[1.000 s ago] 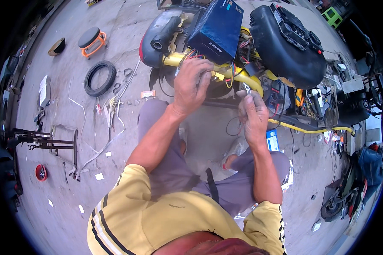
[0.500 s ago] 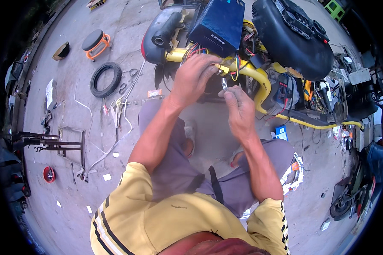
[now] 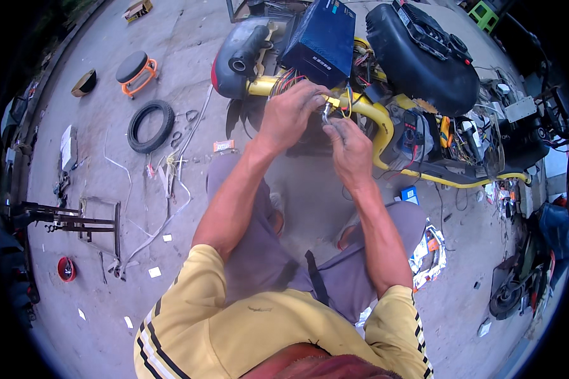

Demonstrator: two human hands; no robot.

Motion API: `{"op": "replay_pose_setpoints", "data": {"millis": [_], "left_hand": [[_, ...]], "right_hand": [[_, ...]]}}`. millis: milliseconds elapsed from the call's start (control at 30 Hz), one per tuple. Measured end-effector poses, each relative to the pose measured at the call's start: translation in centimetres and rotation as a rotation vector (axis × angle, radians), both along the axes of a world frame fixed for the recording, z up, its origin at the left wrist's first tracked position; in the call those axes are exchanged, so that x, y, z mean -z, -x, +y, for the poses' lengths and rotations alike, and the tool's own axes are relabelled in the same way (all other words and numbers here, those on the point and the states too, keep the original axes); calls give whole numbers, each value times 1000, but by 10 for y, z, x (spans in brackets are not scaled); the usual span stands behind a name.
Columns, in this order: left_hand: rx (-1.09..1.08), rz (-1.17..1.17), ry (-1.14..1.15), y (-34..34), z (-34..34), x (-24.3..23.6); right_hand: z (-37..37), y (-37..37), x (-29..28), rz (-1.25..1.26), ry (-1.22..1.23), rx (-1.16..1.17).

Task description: The person sits on the ground and works on the exposed wiring of a yellow scooter. They handle wires, use a multimeter to test connections, and use pliers and a screwdriver to adjust components near the battery and seat area.

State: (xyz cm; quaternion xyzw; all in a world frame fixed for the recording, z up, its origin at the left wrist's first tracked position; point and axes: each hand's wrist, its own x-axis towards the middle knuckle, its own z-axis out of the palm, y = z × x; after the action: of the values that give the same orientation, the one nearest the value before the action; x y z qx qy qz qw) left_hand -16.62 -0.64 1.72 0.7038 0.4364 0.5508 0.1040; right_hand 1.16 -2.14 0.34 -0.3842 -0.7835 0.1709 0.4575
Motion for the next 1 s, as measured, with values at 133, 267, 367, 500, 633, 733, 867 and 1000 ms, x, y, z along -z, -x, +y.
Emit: {"op": "replay_pose_setpoints", "data": {"millis": [133,267,367,500,633,733,867,1000], "left_hand": [[11,-11,8,0,-1,-1],[4,4,-14,2,-2,-3],[65,41,45,5,-6,-6],[40,120,67,6,-15,-12],[-41,188,51,2,-10,-8],[-21,188,7,3,-6,-7],[-26,205,-69,2,2,-4],[-56,317,-106,1,6,0]], "right_hand": [[3,1,-1,14,-29,18],[4,-1,-3,29,44,21],[6,-7,-7,-3,64,14],[6,-7,-8,13,88,28],[6,-4,-6,-3,171,69],[11,-7,-4,-6,150,22],[22,-19,-5,5,217,-56],[26,-29,-14,-81,273,-54]]}}
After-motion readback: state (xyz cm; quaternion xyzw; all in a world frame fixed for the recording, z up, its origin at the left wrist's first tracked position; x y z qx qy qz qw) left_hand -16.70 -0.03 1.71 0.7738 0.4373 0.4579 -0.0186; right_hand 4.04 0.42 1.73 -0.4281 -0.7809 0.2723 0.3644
